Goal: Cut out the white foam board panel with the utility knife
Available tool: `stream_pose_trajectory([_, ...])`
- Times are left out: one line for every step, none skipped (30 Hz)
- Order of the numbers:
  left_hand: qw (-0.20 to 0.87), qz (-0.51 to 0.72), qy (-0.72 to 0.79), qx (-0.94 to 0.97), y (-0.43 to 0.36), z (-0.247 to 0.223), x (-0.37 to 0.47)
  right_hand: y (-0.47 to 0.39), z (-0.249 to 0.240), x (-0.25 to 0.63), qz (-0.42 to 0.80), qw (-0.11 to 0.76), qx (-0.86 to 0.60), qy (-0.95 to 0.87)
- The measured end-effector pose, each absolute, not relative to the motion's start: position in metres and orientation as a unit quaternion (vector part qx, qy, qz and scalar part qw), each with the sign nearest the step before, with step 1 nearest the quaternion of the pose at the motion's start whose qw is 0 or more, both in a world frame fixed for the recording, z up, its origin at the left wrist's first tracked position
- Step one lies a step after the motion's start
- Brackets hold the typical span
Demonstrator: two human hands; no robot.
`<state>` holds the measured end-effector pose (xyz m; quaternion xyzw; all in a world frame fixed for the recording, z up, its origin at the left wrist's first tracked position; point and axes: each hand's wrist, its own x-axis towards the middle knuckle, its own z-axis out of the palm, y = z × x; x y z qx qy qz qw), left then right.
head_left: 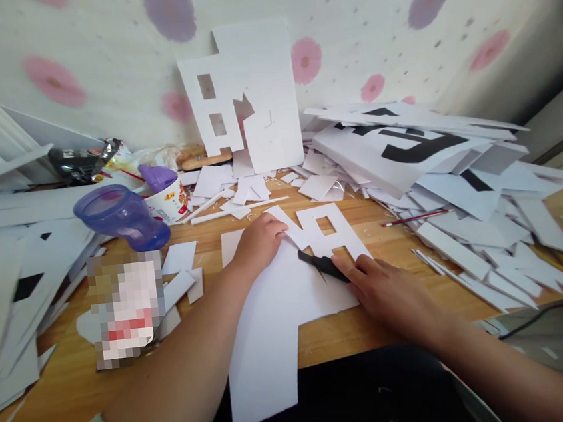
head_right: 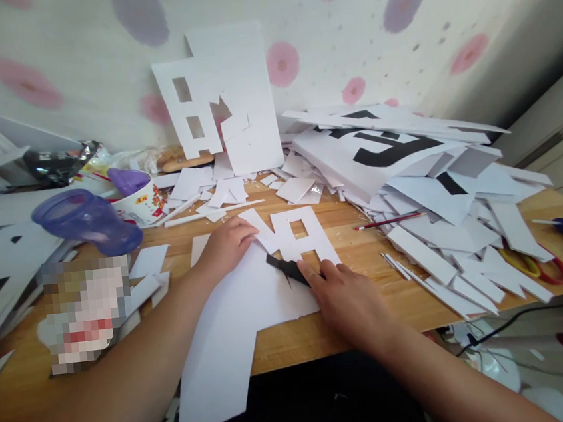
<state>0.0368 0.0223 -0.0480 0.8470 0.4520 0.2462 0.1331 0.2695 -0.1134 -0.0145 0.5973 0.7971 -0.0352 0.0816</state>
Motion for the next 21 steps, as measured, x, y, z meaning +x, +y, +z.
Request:
stream_pose_trajectory([0.131,0.244,0.453,0.848,0.0222,-0.0485,0.0366,-0.1140,-0.0145,0.2695,-0.038,0.084,0.599,0.796])
stream_pose_trajectory([0.128,0.241,0.453,0.849,0.0222,-0.0488,0.0364,-0.1145,-0.0144,0.2696,-0.039,0.086,0.600,0.794])
stream_pose_trajectory([0.126,0.238,0.452,0.850,0.0221,-0.0489,0.0363,-0.1149,-0.0141,0.2696,-0.040,0.088,0.603,0.792])
stream_pose_trajectory([0.123,0.235,0.451,0.852,0.0219,-0.0490,0.0363,-0.1153,-0.0136,0.2695,-0.041,0.091,0.605,0.790])
stream_pose_trajectory([0.121,0.232,0.449,0.854,0.0218,-0.0489,0.0364,-0.1156,-0.0130,0.2692,-0.040,0.094,0.607,0.788])
stream_pose_trajectory([0.119,0.230,0.447,0.857,0.0216,-0.0489,0.0366,-0.1158,-0.0123,0.2689,-0.040,0.097,0.607,0.788])
stream_pose_trajectory([0.116,0.229,0.445,0.858,0.0214,-0.0489,0.0369,-0.1159,-0.0116,0.2685,-0.038,0.100,0.607,0.787])
stream_pose_trajectory([0.114,0.229,0.443,0.859,0.0212,-0.0489,0.0371,-0.1160,-0.0111,0.2680,-0.036,0.102,0.606,0.788])
stream_pose_trajectory([0.112,0.229,0.441,0.860,0.0210,-0.0489,0.0373,-0.1161,-0.0108,0.2676,-0.033,0.103,0.606,0.788])
stream_pose_trajectory([0.110,0.229,0.440,0.861,0.0208,-0.0489,0.0375,-0.1163,-0.0109,0.2673,-0.030,0.102,0.606,0.788])
stream_pose_trajectory([0.108,0.229,0.439,0.862,0.0206,-0.0489,0.0376,-0.1164,-0.0112,0.2670,-0.027,0.101,0.606,0.789])
stream_pose_trajectory([0.108,0.228,0.438,0.863,0.0205,-0.0488,0.0375,-0.1168,-0.0119,0.2669,-0.025,0.099,0.605,0.789])
stream_pose_trajectory([0.107,0.227,0.437,0.864,0.0203,-0.0486,0.0374,-0.1172,-0.0126,0.2669,-0.022,0.097,0.605,0.790])
stream_pose_trajectory([0.106,0.226,0.436,0.865,0.0201,-0.0482,0.0372,-0.1178,-0.0134,0.2668,-0.019,0.096,0.605,0.790])
stream_pose_trajectory([0.105,0.225,0.436,0.865,0.0199,-0.0478,0.0370,-0.1186,-0.0139,0.2668,-0.016,0.095,0.606,0.790])
stream_pose_trajectory([0.104,0.224,0.435,0.866,0.0197,-0.0473,0.0368,-0.1194,-0.0143,0.2666,-0.013,0.093,0.607,0.789])
stream_pose_trajectory([0.103,0.223,0.435,0.866,0.0195,-0.0468,0.0366,-0.1202,-0.0143,0.2664,-0.011,0.092,0.608,0.789])
stream_pose_trajectory([0.103,0.222,0.435,0.867,0.0194,-0.0464,0.0364,-0.1210,-0.0140,0.2661,-0.009,0.091,0.608,0.788])
stream_pose_trajectory([0.102,0.220,0.435,0.867,0.0194,-0.0461,0.0364,-0.1217,-0.0135,0.2657,-0.007,0.091,0.609,0.788])
stream_pose_trajectory([0.102,0.219,0.436,0.867,0.0195,-0.0460,0.0366,-0.1222,-0.0128,0.2653,-0.005,0.092,0.609,0.788])
stream_pose_trajectory([0.101,0.218,0.438,0.866,0.0198,-0.0461,0.0369,-0.1227,-0.0121,0.2648,-0.004,0.094,0.610,0.787])
